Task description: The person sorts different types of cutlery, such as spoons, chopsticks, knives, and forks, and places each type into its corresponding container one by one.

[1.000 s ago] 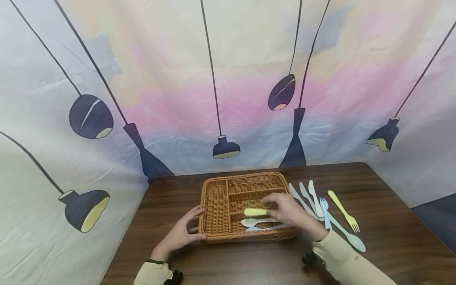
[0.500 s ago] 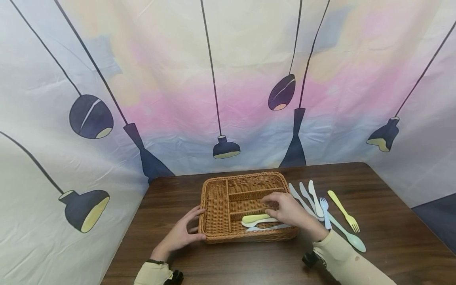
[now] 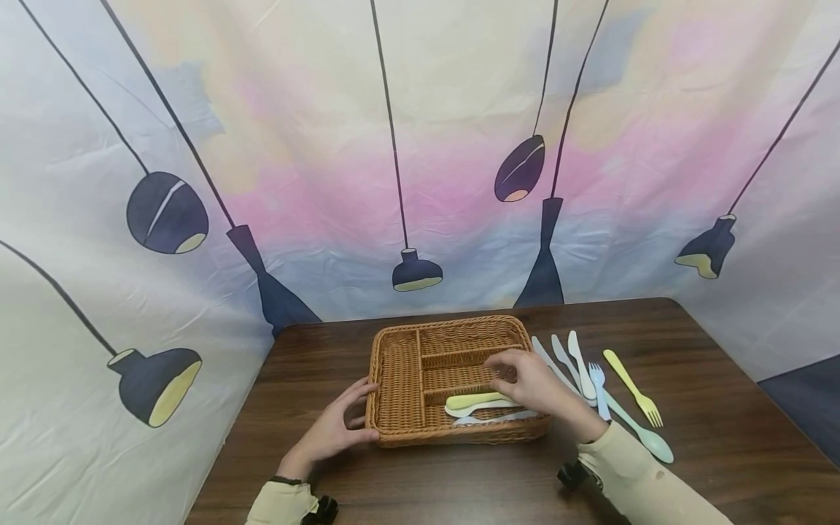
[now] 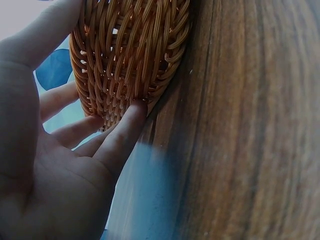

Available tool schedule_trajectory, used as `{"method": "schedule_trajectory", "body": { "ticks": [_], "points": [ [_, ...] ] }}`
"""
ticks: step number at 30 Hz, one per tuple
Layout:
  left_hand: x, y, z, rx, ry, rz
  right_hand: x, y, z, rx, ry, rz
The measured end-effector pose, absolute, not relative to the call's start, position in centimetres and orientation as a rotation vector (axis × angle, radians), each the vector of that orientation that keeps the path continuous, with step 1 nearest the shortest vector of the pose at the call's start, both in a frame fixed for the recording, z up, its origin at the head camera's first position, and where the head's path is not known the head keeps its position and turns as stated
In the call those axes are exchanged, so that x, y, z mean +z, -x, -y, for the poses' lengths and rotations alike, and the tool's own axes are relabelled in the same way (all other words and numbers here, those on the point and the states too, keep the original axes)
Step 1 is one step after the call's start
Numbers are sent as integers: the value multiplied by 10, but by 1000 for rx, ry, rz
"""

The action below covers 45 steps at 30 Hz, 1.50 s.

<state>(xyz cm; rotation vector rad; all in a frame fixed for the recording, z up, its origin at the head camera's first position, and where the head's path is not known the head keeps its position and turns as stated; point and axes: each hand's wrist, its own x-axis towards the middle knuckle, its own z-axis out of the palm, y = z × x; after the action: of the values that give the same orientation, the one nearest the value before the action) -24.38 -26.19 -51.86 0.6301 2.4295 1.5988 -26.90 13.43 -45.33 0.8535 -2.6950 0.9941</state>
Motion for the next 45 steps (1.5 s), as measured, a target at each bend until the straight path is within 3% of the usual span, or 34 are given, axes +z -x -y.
{"method": "schedule_trajectory", "body": {
  "ticks": [45],
  "points": [
    [-519, 244, 263, 1607, -635, -2405, -433, 273, -191, 1056, -461, 2691]
  ]
}}
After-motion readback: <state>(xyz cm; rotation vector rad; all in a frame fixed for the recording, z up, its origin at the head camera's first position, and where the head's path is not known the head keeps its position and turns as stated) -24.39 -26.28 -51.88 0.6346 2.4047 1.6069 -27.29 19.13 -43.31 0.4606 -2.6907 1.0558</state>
